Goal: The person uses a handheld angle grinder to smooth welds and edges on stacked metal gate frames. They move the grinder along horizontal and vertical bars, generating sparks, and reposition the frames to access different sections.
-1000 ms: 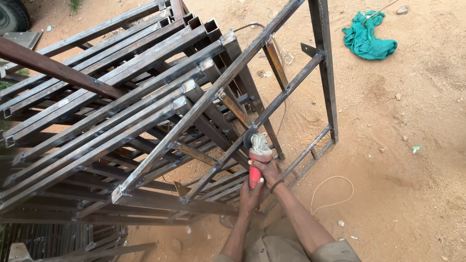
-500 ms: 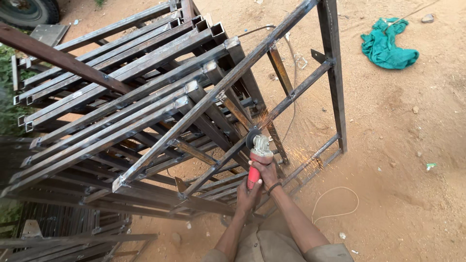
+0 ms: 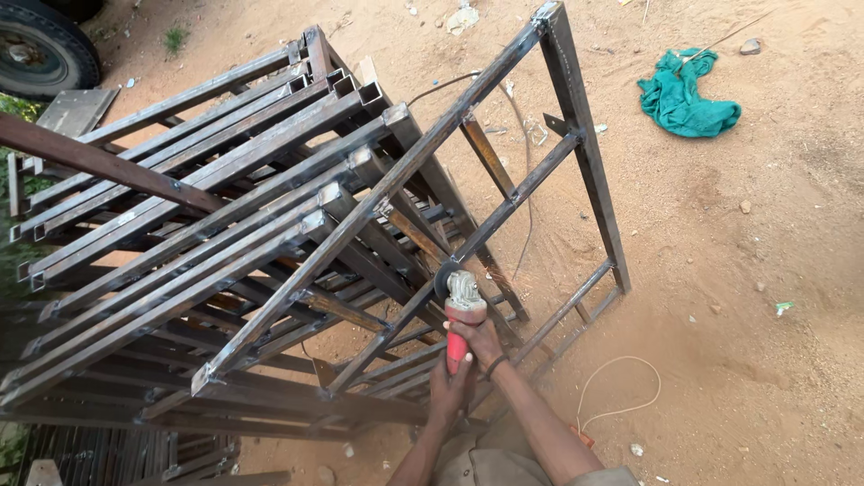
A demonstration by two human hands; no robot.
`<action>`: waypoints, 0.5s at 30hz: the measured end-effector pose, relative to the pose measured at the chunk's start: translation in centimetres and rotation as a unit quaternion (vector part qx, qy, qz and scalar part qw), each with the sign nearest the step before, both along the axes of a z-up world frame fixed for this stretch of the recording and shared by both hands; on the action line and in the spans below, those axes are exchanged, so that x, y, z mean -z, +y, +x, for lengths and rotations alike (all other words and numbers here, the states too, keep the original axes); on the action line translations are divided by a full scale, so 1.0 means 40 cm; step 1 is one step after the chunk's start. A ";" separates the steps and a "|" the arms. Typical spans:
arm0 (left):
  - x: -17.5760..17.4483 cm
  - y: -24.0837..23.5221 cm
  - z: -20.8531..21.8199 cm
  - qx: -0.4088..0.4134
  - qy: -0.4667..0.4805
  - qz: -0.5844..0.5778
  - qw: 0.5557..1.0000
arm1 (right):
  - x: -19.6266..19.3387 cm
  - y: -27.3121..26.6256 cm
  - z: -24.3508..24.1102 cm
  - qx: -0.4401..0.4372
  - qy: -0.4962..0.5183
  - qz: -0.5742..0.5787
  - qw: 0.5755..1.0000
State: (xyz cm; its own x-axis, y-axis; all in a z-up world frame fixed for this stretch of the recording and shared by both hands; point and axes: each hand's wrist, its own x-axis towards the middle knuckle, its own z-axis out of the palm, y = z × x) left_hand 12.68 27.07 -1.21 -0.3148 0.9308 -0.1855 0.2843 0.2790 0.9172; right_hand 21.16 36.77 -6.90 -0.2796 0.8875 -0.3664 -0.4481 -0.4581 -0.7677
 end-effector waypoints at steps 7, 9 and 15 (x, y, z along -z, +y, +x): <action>-0.028 0.199 0.060 0.038 0.048 0.017 0.998 | -0.016 0.186 0.064 0.115 -0.001 -0.027 0.993; -0.038 0.283 0.073 0.069 0.102 -0.003 0.992 | -0.015 0.258 0.100 0.150 -0.016 -0.065 0.986; -0.053 0.383 0.108 0.131 0.123 -0.004 0.984 | -0.009 0.331 0.158 0.195 0.068 -0.095 0.974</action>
